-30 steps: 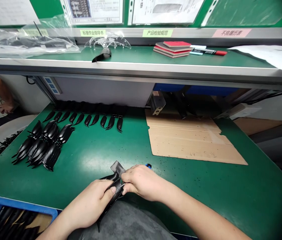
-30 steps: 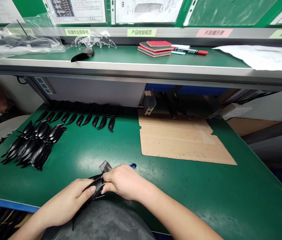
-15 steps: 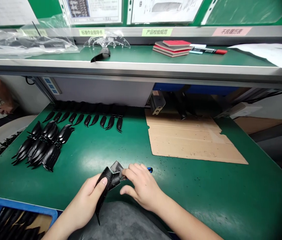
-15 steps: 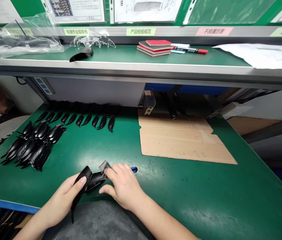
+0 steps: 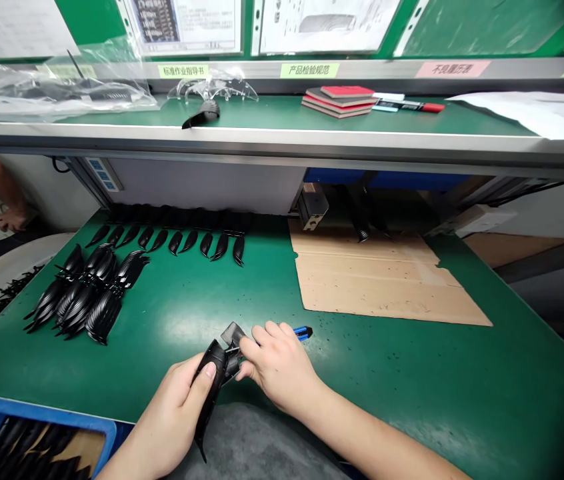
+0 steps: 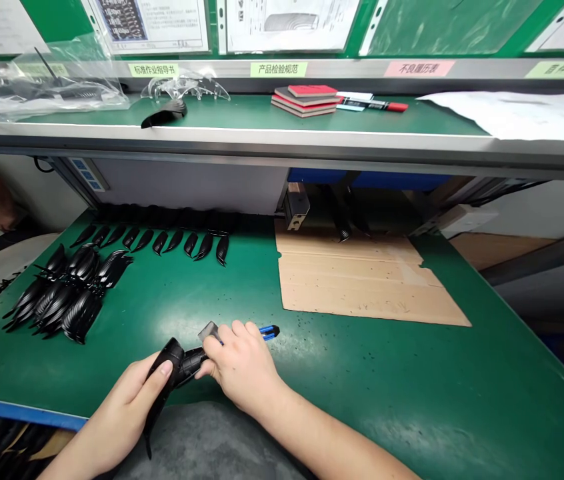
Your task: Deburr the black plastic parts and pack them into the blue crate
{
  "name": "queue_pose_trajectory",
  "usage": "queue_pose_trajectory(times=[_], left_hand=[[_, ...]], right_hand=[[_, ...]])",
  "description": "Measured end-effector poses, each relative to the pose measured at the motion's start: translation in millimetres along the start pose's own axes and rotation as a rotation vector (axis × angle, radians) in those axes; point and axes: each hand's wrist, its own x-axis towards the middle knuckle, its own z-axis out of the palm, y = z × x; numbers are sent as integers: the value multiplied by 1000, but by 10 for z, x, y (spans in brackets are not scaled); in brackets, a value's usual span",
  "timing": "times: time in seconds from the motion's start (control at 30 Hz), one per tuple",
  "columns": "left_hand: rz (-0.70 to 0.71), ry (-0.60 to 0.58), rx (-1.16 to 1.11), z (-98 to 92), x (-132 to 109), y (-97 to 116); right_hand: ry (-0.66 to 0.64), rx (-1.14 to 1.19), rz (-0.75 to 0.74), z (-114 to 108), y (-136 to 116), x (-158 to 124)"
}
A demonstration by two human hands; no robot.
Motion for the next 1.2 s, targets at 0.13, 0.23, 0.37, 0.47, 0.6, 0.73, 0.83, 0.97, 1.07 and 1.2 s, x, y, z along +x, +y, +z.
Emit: queue_pose_trajectory(times=[0.13,0.23,0.37,0.47,0.6,0.73,0.83,0.97,1.07,1.2], left_hand=[[67,-7,77,-17,-9,19],[107,-17,97,-33,-2,34],[119,-23,95,-40,0,10],[111,-15,65,-36,-11,-64],[57,69,-35,-4,-39,-179],[57,73,-253,57,-93,-186],[63,67,-407,85,-155,-144],[120,74,-382,78,-263,-153],[169,110,-280,68,-364,-197],[221,128,-198,48,-509,-202]], right_hand=[[-69,28,5,29,-23,6],[-132,83,15,31,-14,12],[-237,380,-17,31,46,7],[-233,675,0,74,60,-16],[40,842,155,135,-39,-49],[180,780,158,88,-211,-85],[211,658,165,23,-331,-121],[248,546,172,-31,-441,-161],[169,705,108,-57,-481,-208],[-121,1197,19,-73,-505,-350]])
